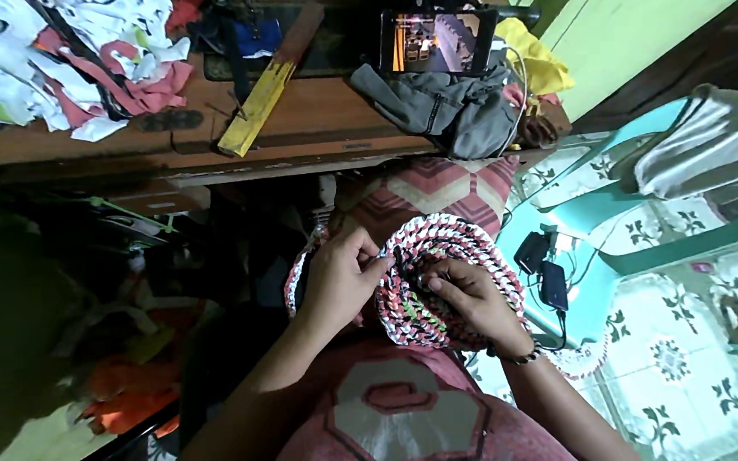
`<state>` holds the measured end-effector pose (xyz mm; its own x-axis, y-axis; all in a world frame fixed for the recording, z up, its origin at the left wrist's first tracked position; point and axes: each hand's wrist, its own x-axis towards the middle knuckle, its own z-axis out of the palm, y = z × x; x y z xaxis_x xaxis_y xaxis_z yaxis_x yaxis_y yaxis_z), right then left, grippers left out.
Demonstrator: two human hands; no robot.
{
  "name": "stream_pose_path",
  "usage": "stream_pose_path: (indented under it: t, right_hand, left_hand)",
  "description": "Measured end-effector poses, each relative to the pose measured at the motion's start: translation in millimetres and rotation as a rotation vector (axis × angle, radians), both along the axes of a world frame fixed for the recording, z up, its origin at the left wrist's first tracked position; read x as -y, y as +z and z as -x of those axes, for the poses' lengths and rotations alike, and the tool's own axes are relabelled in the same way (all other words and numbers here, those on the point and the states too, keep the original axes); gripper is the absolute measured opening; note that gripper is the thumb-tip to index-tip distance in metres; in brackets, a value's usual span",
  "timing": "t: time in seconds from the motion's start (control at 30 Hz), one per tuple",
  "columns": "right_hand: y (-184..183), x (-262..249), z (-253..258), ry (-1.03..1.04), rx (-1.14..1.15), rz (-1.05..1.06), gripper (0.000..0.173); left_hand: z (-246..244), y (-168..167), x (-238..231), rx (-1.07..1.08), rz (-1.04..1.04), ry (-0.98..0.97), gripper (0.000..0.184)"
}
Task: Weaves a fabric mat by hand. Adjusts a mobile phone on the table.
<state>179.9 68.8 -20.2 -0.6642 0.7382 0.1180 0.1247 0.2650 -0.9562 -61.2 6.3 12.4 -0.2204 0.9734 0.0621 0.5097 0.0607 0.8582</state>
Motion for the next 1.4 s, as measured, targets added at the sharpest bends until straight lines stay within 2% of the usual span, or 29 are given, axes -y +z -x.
stream_pose_path:
  t: [0.2,0.47,0.6,0.73,1.4]
  right_hand:
    - [-1,-1,0,-0.009,-0.004,0.000,0.021]
    - [-1,-1,1,-0.011,-0.016,0.013,0.020]
    - [-1,0,1,-0.021,-0.010,0.011,0.019]
    - [-2,0,1,-0.022,-0.006,0.008,0.019]
    - [-2,1,1,-0.026,0.010,-0.027,0.018]
  left_hand:
    - [-5,6,2,-0.011,0.044,-0.057,0.022]
    - [-7,0,4,0.388,0.072,-0.099,0.025]
    - [-5,-1,3,0.450,0.036,-0.103,0.020]
    - [-4,-4,1,0.455,0.031,-0.110,0.015]
    - [-8,-11,0,0.418,-0.017,-0.054,0.011]
